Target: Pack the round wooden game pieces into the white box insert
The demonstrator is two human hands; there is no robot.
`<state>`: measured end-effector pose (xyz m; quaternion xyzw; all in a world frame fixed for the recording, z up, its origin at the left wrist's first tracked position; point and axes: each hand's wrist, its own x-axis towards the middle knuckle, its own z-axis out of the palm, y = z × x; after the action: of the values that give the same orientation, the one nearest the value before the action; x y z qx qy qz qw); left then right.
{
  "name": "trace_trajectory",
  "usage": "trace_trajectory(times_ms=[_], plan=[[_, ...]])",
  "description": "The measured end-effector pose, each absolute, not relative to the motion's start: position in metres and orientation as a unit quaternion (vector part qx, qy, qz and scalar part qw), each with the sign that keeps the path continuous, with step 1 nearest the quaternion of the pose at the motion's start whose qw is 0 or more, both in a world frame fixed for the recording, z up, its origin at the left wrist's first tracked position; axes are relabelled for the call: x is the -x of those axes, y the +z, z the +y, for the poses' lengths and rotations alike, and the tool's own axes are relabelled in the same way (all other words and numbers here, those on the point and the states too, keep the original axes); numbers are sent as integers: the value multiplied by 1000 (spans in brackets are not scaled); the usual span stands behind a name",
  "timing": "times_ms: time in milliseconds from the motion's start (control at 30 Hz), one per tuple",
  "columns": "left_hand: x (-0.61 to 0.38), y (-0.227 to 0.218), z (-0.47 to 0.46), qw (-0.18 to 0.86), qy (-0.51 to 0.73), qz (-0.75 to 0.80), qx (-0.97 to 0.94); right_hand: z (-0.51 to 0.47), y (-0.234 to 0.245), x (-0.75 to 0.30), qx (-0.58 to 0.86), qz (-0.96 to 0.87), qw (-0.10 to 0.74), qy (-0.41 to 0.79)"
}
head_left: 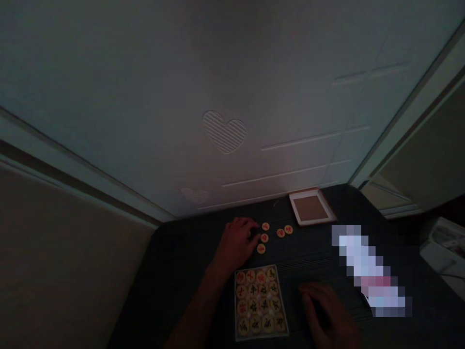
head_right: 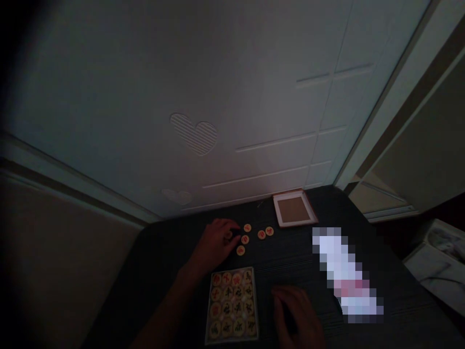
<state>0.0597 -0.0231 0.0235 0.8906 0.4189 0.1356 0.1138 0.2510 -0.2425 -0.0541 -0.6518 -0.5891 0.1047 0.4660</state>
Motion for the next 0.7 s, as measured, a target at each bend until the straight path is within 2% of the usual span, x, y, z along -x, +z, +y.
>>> trace_trajectory(times_ms=[467, 700], plan=[[-99, 30, -6, 101, 111, 401, -904, -242, -54, -252, 655, -578, 475, 106], [-42, 54, -71, 152, 189, 389, -889, -241, -43, -248, 667, -555, 485, 104]])
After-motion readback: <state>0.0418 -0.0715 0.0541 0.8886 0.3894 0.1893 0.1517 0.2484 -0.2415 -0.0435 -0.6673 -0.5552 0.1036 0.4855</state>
